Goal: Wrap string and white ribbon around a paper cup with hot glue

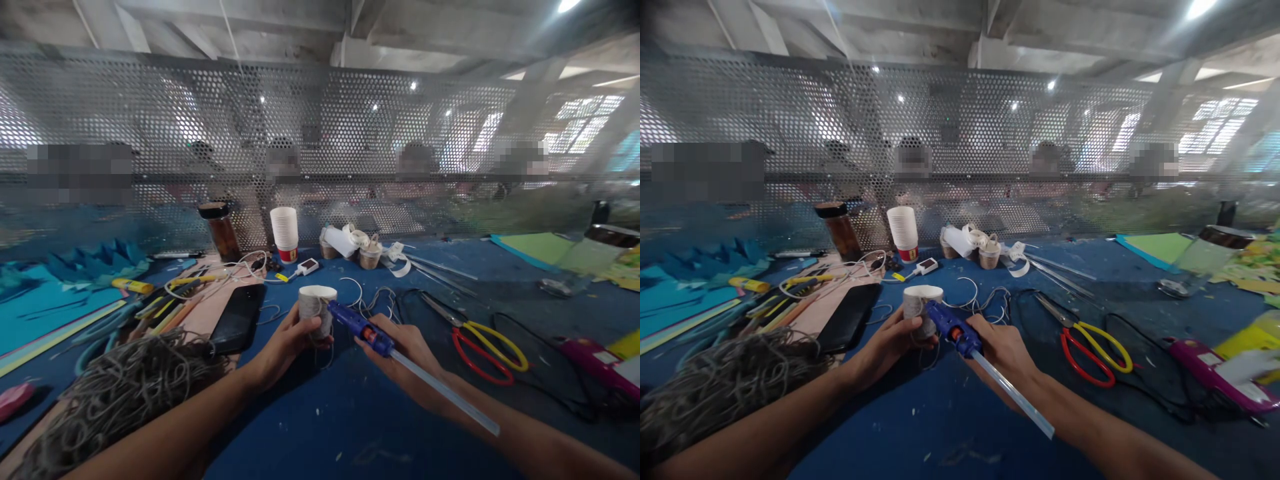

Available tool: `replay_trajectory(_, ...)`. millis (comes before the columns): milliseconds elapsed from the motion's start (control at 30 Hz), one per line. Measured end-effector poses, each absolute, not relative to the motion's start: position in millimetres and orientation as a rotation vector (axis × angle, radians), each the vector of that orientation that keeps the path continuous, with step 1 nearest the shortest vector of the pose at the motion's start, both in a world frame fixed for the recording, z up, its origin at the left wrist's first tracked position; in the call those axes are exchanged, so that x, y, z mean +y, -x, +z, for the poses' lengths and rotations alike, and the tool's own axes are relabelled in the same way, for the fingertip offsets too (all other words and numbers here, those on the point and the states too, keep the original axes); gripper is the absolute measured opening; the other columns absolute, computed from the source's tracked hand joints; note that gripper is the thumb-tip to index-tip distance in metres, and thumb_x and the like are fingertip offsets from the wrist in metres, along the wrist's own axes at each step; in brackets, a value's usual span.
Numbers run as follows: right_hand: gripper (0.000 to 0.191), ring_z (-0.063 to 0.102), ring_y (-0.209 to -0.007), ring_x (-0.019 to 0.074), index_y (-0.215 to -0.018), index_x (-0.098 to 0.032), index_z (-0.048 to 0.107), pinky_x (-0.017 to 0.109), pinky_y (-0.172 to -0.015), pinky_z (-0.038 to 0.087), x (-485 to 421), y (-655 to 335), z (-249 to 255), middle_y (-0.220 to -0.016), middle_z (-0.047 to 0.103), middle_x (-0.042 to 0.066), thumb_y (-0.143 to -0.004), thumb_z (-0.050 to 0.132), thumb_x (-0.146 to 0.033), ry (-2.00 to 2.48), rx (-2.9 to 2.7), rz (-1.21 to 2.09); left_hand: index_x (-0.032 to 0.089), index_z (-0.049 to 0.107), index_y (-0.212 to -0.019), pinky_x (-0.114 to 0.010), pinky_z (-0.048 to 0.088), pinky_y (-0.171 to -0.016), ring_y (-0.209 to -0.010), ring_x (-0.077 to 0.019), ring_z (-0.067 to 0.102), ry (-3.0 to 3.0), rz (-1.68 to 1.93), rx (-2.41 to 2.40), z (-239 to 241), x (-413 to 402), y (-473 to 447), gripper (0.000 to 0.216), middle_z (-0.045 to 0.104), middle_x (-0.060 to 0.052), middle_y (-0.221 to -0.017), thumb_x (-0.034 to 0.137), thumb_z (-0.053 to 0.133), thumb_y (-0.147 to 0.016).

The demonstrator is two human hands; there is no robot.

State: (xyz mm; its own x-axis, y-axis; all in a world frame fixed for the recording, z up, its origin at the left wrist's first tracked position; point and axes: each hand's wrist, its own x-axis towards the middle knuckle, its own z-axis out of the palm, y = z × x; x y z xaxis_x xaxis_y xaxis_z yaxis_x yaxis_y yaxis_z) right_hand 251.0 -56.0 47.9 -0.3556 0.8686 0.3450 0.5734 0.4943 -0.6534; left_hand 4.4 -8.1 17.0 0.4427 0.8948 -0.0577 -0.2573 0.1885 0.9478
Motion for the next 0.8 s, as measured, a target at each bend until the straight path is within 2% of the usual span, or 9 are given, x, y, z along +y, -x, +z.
replay_trajectory(800,0.016,0.042,-0.049,0.0095,-0.083,-0.023,0.047,0.022,-0.047,0.032,-52.7,-254.3,43.8,-0.063,0.049,-0.006,-0.096,0.055,-0.027,1.169,-2.063,0.529,0.020,0.055,-0.132,-0.042,0.052,-0.083,-0.086,-0.0243,0.068,-1.033,0.935,0.664,25.8,-10.1,-6.2,0.044,0.068,-0.008,-0.101,0.035,0.064,-0.091)
